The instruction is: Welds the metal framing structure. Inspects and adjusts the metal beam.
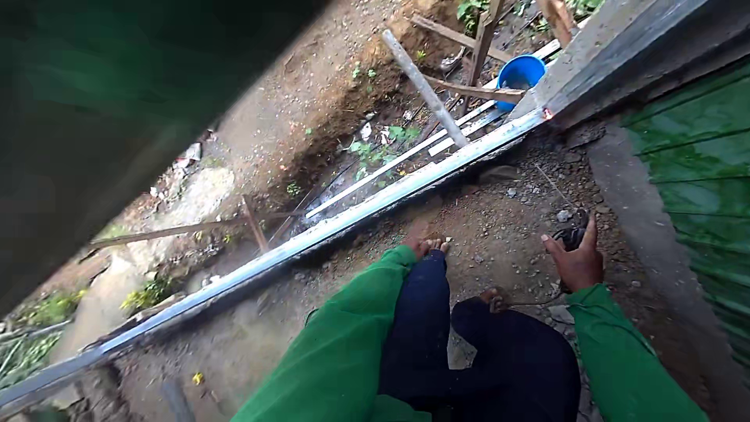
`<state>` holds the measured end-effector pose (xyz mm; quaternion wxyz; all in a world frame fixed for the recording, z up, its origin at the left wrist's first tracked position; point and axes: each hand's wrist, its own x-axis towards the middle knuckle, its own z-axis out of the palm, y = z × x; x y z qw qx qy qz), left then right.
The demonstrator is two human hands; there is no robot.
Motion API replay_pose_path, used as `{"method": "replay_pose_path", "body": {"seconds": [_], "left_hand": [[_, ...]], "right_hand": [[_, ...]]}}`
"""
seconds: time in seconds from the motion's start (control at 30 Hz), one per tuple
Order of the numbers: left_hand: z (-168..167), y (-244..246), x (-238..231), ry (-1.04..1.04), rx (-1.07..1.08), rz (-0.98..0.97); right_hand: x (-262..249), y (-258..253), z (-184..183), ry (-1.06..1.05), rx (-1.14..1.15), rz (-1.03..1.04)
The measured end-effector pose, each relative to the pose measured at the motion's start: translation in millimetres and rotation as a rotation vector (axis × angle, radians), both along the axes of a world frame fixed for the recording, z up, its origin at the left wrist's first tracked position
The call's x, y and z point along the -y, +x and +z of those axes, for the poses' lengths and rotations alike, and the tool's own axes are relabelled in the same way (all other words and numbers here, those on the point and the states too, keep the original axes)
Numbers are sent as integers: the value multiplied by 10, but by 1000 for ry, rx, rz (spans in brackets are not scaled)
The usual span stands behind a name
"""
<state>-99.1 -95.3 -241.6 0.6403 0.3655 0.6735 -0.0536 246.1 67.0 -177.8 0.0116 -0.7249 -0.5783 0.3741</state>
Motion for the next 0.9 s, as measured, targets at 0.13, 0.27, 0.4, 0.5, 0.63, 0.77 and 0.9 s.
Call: {"method": "replay_pose_path", "body": {"seconds": [0.13, 0.27, 0.4, 0.5, 0.63, 0.77, 0.9], "left_hand": [[751, -68, 674, -123, 90, 314], [1308, -110, 1124, -67, 226, 356], [1821, -106, 1503, -61, 217, 305], [2308, -199, 1744, -96, 231, 295], [2832, -425, 2197, -92, 201, 380], [3089, -539, 2866, -164, 44, 799], [3404, -265, 3778, -217, -120, 1051]], "right_hand": [[153, -103, 331, -32, 57, 32], [325, -225, 730, -73, 148, 37], [617, -338, 1170, -133, 194, 33], [912, -383, 1588, -165, 194, 26], [1268, -462, 2168, -178, 221, 51], [1541, -376, 2363, -167, 213, 144], [1721, -313, 2466, -206, 150, 270]]}}
